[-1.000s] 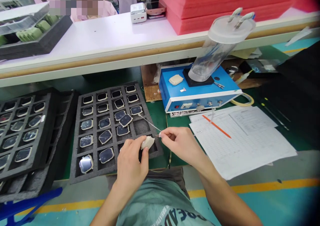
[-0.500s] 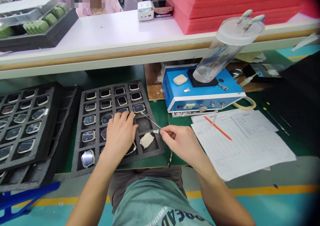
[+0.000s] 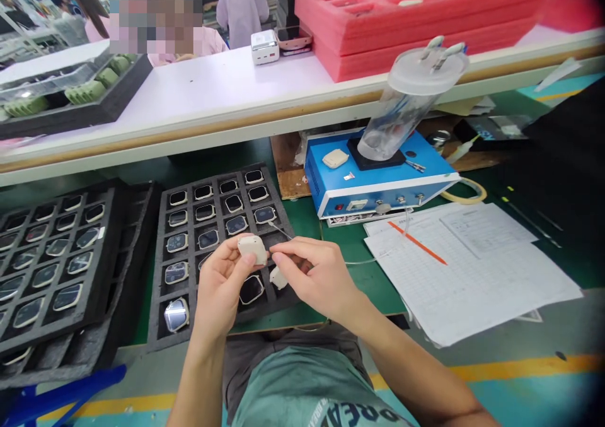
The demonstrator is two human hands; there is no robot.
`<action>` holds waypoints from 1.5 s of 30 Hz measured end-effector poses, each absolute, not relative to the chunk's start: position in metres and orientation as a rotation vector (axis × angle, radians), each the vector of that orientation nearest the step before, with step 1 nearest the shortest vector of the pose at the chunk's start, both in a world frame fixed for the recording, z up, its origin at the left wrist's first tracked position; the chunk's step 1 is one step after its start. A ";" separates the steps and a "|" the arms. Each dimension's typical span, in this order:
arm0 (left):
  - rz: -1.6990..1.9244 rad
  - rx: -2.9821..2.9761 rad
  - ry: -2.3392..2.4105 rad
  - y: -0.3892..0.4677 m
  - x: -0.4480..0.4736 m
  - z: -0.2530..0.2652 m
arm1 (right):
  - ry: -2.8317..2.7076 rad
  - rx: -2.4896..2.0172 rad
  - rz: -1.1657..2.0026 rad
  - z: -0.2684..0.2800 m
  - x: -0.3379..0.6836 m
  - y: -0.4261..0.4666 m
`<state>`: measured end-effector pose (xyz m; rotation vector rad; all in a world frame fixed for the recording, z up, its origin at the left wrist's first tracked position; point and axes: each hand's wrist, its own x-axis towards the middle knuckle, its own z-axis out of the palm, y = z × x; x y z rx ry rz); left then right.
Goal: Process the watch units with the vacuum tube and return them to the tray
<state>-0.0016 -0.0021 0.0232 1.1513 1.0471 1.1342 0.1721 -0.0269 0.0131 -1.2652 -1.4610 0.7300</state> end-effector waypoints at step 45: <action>1.480 0.901 1.127 -0.026 -0.014 -0.032 | -1.788 -1.906 0.743 0.008 0.215 -0.015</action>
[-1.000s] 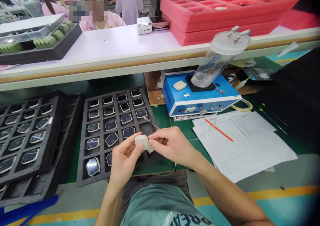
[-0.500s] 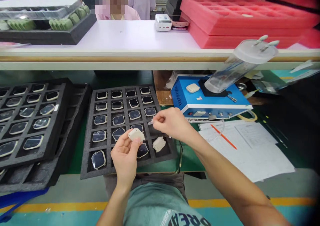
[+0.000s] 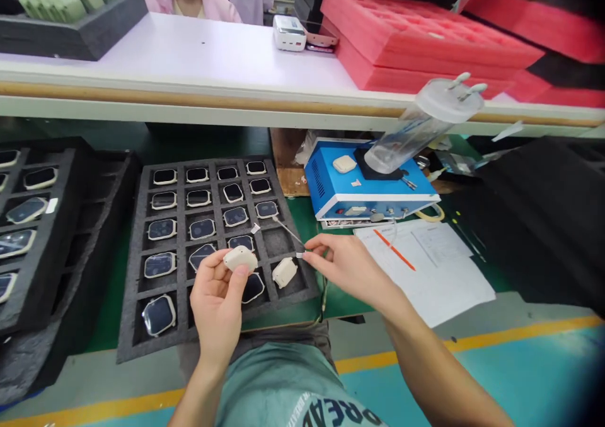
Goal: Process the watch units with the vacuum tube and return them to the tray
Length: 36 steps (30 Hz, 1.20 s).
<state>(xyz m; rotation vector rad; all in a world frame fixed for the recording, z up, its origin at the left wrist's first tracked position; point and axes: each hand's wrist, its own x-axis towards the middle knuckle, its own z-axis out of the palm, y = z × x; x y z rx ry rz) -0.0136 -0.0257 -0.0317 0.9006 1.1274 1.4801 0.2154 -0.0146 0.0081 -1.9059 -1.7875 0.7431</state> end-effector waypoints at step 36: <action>1.228 1.126 1.138 -0.030 0.001 -0.037 | -1.188 -1.260 1.437 0.011 0.178 -0.016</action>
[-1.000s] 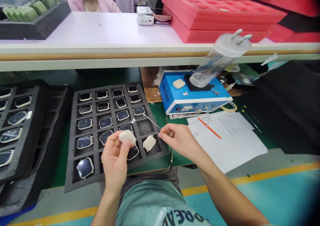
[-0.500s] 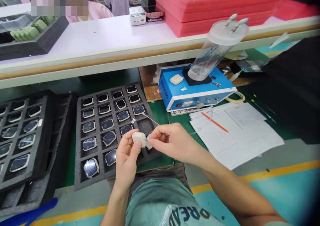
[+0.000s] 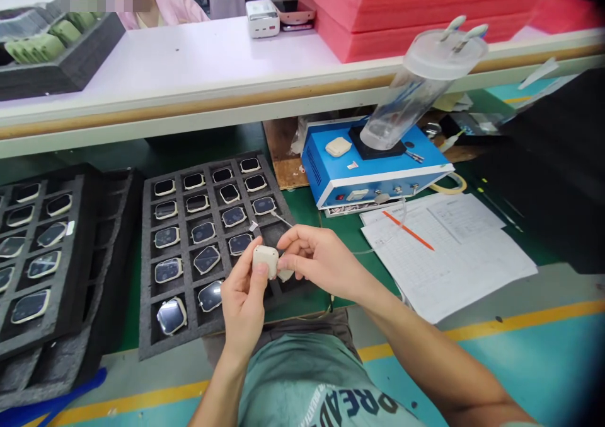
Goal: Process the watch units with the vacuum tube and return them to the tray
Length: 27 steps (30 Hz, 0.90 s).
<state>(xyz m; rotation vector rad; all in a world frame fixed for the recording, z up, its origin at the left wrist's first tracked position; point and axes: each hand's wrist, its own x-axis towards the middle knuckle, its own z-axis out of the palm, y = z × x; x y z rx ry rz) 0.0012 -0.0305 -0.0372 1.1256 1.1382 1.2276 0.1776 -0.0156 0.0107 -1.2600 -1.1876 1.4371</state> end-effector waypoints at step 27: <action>1.475 0.695 1.025 -0.022 0.013 -0.021 | -0.418 -0.905 1.027 -0.018 0.220 -0.051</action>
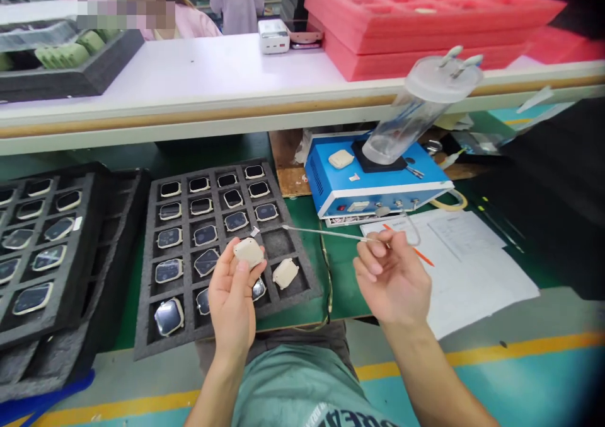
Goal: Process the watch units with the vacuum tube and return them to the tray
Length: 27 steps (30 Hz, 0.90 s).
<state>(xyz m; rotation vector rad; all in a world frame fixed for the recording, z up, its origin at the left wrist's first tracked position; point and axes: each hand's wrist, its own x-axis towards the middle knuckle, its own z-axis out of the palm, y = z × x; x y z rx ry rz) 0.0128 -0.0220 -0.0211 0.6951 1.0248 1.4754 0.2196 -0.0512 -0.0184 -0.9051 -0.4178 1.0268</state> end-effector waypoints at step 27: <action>1.333 1.089 1.204 -0.026 0.017 -0.021 | -0.915 -1.042 0.710 -0.037 0.144 -0.036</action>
